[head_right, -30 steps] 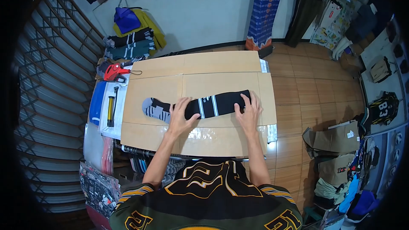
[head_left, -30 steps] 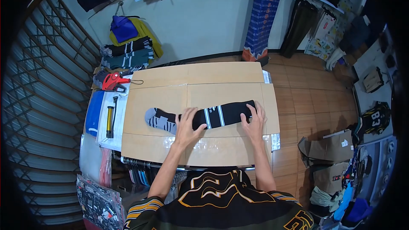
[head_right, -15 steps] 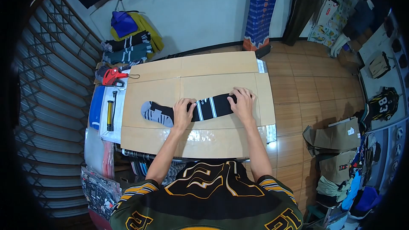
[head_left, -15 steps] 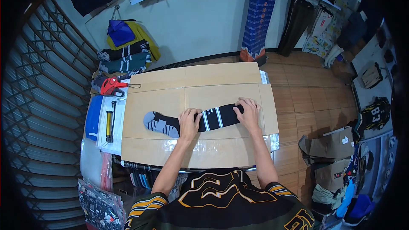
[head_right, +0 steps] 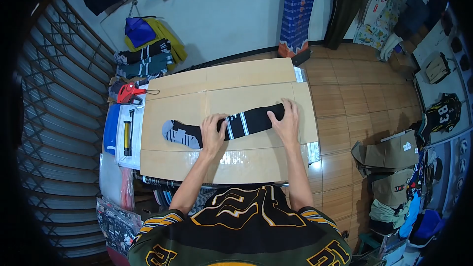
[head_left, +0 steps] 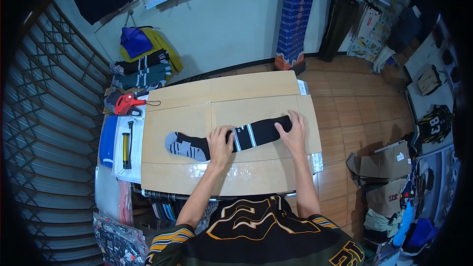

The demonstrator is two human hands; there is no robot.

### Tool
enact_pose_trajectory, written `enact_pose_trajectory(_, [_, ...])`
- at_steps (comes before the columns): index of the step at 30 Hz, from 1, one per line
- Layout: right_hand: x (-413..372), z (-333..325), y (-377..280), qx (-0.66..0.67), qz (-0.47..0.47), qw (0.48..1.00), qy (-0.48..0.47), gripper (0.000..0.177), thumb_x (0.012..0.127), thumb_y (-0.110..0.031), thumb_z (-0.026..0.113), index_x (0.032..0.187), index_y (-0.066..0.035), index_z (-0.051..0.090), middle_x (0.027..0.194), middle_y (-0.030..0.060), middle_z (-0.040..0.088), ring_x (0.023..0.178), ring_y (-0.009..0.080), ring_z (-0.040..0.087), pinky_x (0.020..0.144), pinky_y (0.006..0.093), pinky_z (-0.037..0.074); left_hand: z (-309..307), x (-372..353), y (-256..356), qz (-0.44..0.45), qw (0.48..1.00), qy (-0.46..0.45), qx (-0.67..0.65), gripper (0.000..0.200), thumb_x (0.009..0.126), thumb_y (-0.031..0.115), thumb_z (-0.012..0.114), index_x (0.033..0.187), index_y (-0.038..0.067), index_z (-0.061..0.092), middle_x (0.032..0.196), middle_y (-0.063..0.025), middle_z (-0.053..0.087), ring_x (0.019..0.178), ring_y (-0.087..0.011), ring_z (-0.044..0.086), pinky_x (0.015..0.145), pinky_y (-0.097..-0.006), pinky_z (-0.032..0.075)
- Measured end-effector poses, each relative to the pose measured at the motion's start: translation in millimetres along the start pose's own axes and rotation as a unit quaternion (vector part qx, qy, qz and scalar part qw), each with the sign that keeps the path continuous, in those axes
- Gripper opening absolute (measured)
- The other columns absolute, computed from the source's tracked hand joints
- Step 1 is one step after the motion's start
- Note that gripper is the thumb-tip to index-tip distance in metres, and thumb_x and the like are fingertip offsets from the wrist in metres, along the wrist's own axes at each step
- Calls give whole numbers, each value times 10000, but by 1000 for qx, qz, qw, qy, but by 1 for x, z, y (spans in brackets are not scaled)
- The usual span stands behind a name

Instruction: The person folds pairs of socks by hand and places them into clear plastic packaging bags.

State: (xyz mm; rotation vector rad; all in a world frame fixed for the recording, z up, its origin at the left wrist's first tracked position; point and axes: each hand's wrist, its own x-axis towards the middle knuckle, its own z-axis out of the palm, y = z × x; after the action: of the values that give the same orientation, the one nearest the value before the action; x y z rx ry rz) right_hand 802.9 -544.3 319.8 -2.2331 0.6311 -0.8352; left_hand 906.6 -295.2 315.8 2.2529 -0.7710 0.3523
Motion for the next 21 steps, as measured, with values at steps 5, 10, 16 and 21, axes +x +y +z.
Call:
enact_pose_trajectory(5, [-22,-14,0,-100,97,990,-36,757,725,-270,897,1331,38,564,1296,232,598,1208,419,549,1056,497,447,7,-3,18,40,975,-177,-126,305,879,123,752,1154,7,688,1173,-142,650,1111,-352,600,1009,-422,482])
enact_pose_trajectory(10, [-19,-4,9,-103,154,979,-90,650,719,-262,904,1216,27,599,1227,220,627,1194,406,559,1049,505,441,6,12,29,51,969,-227,-87,481,841,168,805,1262,-7,651,1238,-169,600,1140,-370,585,1013,-431,486])
enact_pose_trajectory(16, [-14,2,21,54,142,987,-44,495,740,-205,881,1076,27,600,1032,221,714,969,390,694,886,471,539,11,21,30,15,967,-248,-55,614,788,186,862,1318,-13,627,1282,-177,587,1199,-376,585,1039,-433,483])
enact_pose_trajectory(21, [-7,-7,-3,155,124,980,-23,413,763,-144,858,1025,42,599,898,185,718,824,262,703,750,374,558,15,24,32,-4,968,-245,-57,687,714,192,914,1307,-14,635,1241,-177,607,1175,-369,599,1019,-424,497])
